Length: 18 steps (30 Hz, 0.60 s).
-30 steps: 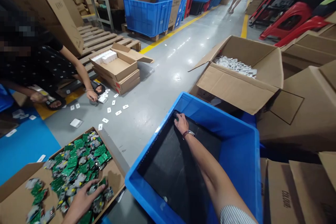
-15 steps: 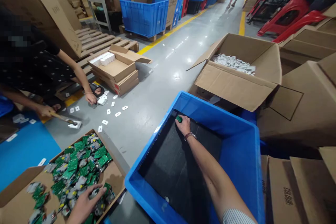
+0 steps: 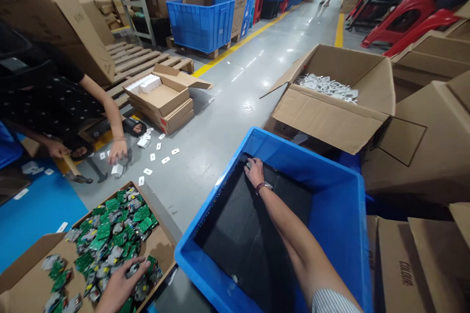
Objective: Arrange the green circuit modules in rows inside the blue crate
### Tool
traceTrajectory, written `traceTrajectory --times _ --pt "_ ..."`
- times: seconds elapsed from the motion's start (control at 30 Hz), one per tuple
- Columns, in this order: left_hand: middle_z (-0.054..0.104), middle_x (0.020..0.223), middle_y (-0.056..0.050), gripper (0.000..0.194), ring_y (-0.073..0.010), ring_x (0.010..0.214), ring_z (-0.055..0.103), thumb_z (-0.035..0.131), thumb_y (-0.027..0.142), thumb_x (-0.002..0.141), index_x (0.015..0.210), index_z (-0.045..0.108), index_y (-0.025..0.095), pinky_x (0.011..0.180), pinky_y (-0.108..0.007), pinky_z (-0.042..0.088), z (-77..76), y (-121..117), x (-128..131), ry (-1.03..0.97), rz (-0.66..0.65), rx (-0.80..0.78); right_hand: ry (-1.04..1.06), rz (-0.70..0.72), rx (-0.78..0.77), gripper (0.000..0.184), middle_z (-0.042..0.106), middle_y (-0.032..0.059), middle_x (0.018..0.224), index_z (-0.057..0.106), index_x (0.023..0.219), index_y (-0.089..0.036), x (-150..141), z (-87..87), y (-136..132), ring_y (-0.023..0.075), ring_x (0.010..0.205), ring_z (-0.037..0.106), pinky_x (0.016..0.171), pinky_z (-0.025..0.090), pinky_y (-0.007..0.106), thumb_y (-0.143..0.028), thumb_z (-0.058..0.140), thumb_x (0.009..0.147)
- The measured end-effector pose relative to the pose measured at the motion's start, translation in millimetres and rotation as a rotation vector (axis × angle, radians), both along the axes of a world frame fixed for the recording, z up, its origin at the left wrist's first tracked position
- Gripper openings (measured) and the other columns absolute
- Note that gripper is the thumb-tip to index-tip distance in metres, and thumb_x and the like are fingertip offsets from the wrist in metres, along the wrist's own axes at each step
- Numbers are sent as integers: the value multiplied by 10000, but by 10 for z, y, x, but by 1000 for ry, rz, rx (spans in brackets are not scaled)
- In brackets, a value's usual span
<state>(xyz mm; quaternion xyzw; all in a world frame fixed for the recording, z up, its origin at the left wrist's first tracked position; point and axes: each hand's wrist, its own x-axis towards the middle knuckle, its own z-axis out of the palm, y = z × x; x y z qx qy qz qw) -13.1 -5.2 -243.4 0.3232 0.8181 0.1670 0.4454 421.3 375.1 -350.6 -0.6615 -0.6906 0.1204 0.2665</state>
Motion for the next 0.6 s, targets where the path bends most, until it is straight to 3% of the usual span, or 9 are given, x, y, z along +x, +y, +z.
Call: traceTrajectory --times 0.1,0.2,0.33,0.47,0.6 --pt "755 1156 -106 720 -357 991 707 648 825 640 997 771 212 667 -336 609 38 17 7 -10 13 15 -34 38 3 438 533 171 1338 680 1255 -159 -67 -34 -35 293 1217 489 1034 468 423 -192 480 867" --pt "747 1171 -113 744 -327 887 719 639 831 653 1030 759 201 676 -354 607 39 8 4 -39 17 -21 -86 29 16 445 510 183 1396 678 1266 -158 -103 -22 -48 310 1271 459 1043 465 440 -181 458 880" --pt "745 1161 -120 783 -283 753 704 613 853 649 1044 741 188 680 -365 599 -1 -20 17 -35 24 -39 -200 140 -23 459 483 149 1471 682 1275 -199 -170 8 -86 325 1380 374 1093 424 462 -169 505 852" --pt "748 1150 -109 757 -331 882 715 611 856 630 998 753 210 678 -353 599 25 -1 25 11 31 -3 -198 126 -12 555 462 161 1501 601 1390 -155 -234 15 -60 335 1440 318 1170 351 492 -160 495 845" --pt "763 1088 -104 752 -351 929 711 636 862 588 958 764 220 678 -348 599 85 31 45 18 47 -5 -118 101 34 531 433 175 1528 639 1344 -125 -212 -12 -51 345 1462 301 1200 318 514 -160 495 834"
